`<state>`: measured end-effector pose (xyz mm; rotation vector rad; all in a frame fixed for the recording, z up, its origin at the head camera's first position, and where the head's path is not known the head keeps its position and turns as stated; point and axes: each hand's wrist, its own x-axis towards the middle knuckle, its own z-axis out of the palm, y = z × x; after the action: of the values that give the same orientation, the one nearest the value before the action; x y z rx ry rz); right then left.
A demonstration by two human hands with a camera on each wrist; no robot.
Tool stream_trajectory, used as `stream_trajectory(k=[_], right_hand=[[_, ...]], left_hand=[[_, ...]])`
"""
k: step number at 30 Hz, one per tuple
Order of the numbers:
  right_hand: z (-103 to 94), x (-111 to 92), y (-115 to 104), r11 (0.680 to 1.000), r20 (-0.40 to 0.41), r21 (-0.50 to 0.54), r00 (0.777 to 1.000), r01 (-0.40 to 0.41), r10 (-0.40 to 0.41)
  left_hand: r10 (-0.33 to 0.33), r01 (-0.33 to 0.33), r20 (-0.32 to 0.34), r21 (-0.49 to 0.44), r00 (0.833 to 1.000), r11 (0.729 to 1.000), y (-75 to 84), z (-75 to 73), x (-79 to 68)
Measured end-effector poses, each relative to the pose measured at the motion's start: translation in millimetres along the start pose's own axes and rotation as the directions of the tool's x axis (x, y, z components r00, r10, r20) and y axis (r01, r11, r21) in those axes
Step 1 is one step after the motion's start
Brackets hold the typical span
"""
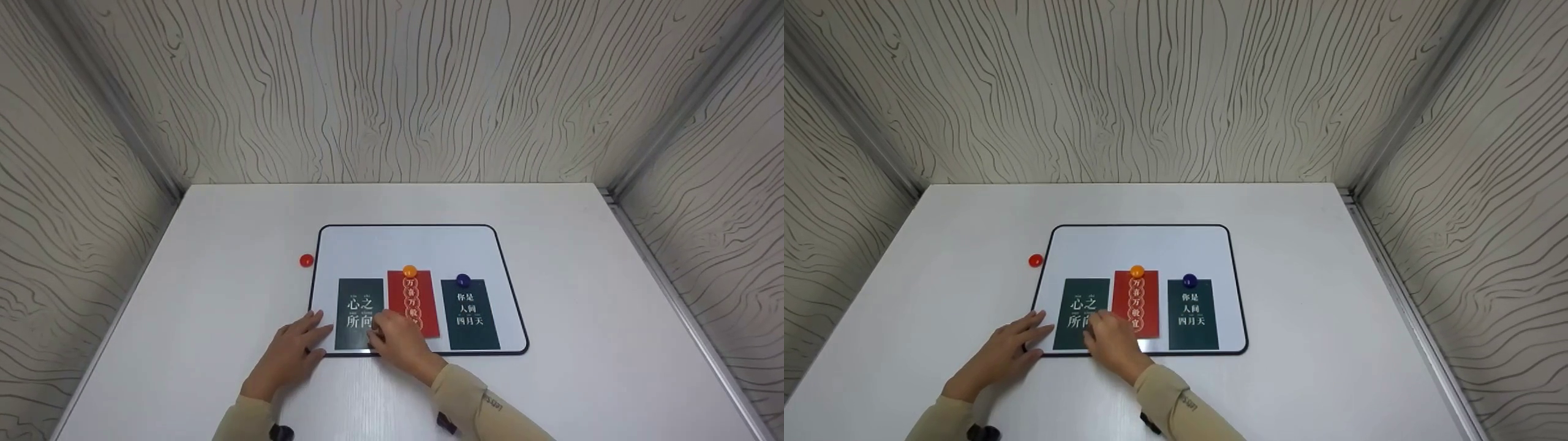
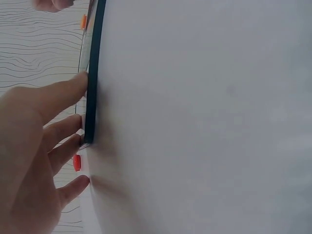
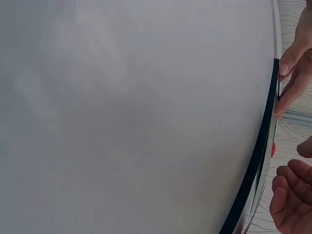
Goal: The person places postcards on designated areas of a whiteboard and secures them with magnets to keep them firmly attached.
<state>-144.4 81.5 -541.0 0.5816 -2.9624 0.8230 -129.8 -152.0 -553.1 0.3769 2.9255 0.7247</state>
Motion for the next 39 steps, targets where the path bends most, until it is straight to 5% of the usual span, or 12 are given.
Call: stream_trajectory(k=[8,13,22,28,39], right_hand=[[-3.3,-2.4,4.8,0.96,-0.019,-0.175,0.974,0.22,-0.227],[-5.2,-2.4,5.8,0.926,0.046,-0.256,0.961,0.277,-0.274],[-9.0,-0.1,8.9,0.903,0.197,-0.288,0.942,0.319,-0.27],[-11.9,1.3,7.7,0.918,0.31,-0.263,0.927,0.295,-0.209],[-8.5,1.7,9.4,0.923,0.377,-0.269,0.912,0.276,-0.162]], left_hand=[[0.009,-0.009,0.006,0.013,1.0,1.0,-2.2,1.1,0.2],[-0.004,0.004,0.025,0.009,1.0,1.0,-2.5,0.5,-0.5],[0.022,-0.023,0.022,0.01,0.999,1.0,-2.0,-1.9,-1.0],[0.03,-0.03,0.026,0.012,0.999,0.999,-1.9,-2.4,-0.5],[0.014,-0.014,0.033,0.026,0.999,1.0,-3.8,0.1,0.9]])
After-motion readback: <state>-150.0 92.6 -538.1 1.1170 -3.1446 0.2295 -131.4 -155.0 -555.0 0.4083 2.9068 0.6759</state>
